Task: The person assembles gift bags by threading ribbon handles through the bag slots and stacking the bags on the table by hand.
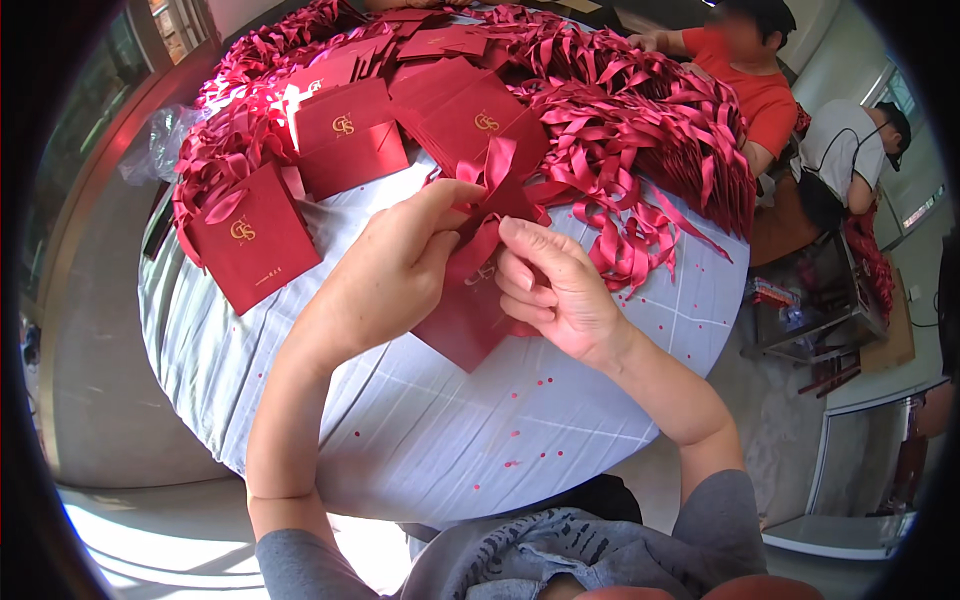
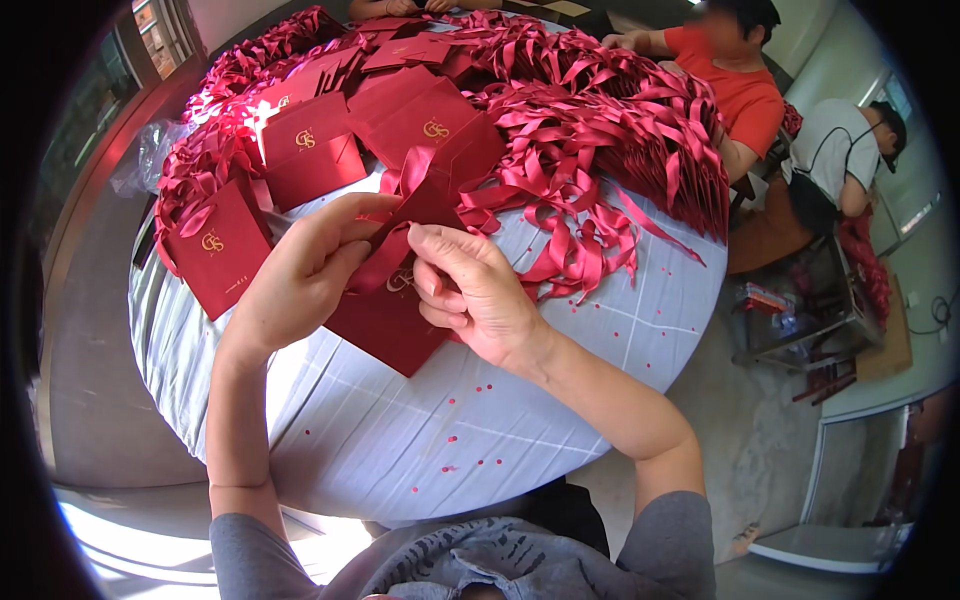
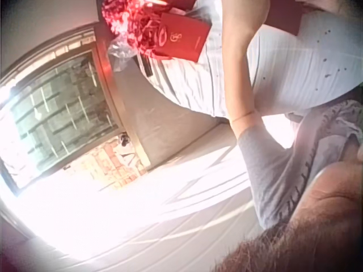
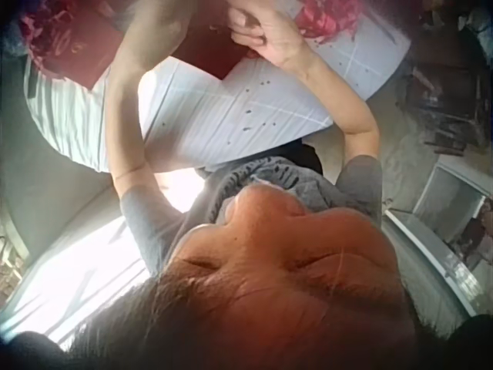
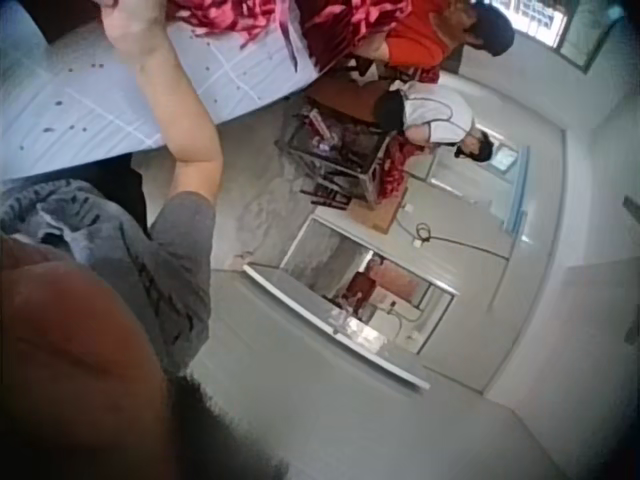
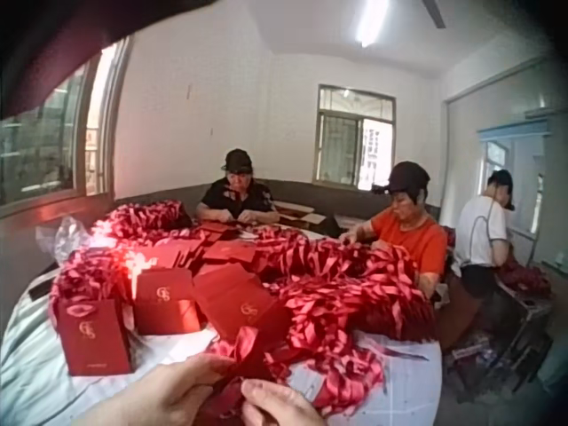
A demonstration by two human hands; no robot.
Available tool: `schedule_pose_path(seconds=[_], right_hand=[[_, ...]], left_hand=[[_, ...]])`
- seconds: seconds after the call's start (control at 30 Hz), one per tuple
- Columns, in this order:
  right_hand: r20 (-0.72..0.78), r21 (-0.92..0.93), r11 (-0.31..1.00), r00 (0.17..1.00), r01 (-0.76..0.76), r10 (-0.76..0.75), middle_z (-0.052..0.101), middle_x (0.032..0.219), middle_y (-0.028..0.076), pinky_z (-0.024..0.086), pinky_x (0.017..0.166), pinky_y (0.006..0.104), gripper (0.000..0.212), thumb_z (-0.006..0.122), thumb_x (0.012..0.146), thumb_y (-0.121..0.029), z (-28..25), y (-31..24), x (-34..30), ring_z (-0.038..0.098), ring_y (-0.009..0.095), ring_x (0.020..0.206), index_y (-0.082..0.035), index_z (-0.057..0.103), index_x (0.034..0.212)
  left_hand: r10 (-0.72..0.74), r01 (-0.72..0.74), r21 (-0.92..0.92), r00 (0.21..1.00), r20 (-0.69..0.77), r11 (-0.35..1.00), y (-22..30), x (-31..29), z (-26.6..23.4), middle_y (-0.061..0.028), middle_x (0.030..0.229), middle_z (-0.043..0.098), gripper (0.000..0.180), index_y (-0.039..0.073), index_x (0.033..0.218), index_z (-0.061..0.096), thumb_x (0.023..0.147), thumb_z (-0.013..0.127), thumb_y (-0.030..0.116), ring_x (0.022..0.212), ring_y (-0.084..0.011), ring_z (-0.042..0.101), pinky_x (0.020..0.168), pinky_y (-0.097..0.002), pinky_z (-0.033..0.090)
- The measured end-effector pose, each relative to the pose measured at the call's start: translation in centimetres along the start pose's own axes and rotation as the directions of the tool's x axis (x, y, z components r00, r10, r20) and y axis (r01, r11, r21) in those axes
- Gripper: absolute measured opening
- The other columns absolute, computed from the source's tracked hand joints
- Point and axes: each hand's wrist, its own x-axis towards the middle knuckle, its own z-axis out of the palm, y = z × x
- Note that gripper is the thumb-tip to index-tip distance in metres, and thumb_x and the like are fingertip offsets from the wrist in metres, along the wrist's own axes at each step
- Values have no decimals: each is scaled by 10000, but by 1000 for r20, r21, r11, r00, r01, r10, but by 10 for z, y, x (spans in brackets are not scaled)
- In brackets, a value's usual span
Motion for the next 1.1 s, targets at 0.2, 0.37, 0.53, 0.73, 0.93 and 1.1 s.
schedule_pose_path(seconds=[0.2, 0.37, 0.53, 0.73, 0.93, 1.1], right_hand=[[-120, -401, 916, 992, -10, -41, 483, 580, -31, 212, 359, 168, 186, 529, 944, -210, 8, -3, 2, 322, 2, 396, -60, 555, 838], [-22, -791, 601, 976, 116, -219, 513, 579, -35, 269, 397, 172, 188, 554, 935, -190, 4, -5, 0, 388, -2, 452, -45, 596, 824], [128, -919, 188, 716, 345, -686, 516, 558, -34, 333, 445, 204, 204, 679, 848, -168, 4, -24, -4, 417, 8, 521, -10, 598, 748], [259, -929, 41, 723, 369, -640, 555, 709, 64, 411, 595, 231, 281, 702, 825, -249, -4, -46, -5, 519, 93, 673, 22, 627, 837], [252, -881, 168, 741, 441, -623, 554, 824, 14, 419, 672, 226, 117, 687, 809, -86, 4, -44, -12, 514, 76, 744, 19, 642, 833], [179, -907, 182, 741, 379, -647, 521, 795, 13, 424, 659, 222, 159, 700, 807, -102, -5, -39, -5, 499, 57, 733, 25, 610, 774]], left_hand=[[8, -9, -52, 1000, -16, 999, -6, 3, -5, -147, 943, 646, 277, -49, 1153, 498, 898, 509, 59, 879, -193, 629, 771, -316, 486], [-61, 77, -165, 993, 101, 983, -1, 1, -1, -116, 933, 642, 309, -39, 1160, 489, 875, 569, 50, 865, -145, 612, 750, -283, 489], [-20, 20, 25, 1000, -18, 999, 15, -5, 4, -89, 913, 645, 357, -11, 1140, 469, 811, 578, -98, 887, -108, 600, 780, -260, 488], [154, -142, 183, 987, -53, 973, 19, -8, 14, -125, 895, 646, 302, -5, 1053, 479, 779, 566, -97, 838, -172, 647, 724, -278, 499], [375, -303, 476, 925, -60, 825, 24, -10, 21, -151, 798, 625, 296, 36, 991, 507, 717, 520, -76, 721, -312, 624, 620, -385, 486], [329, -279, 513, 944, -7, 812, 21, -8, 29, -151, 867, 617, 252, 15, 986, 518, 760, 571, -82, 784, -315, 626, 680, -360, 484]])
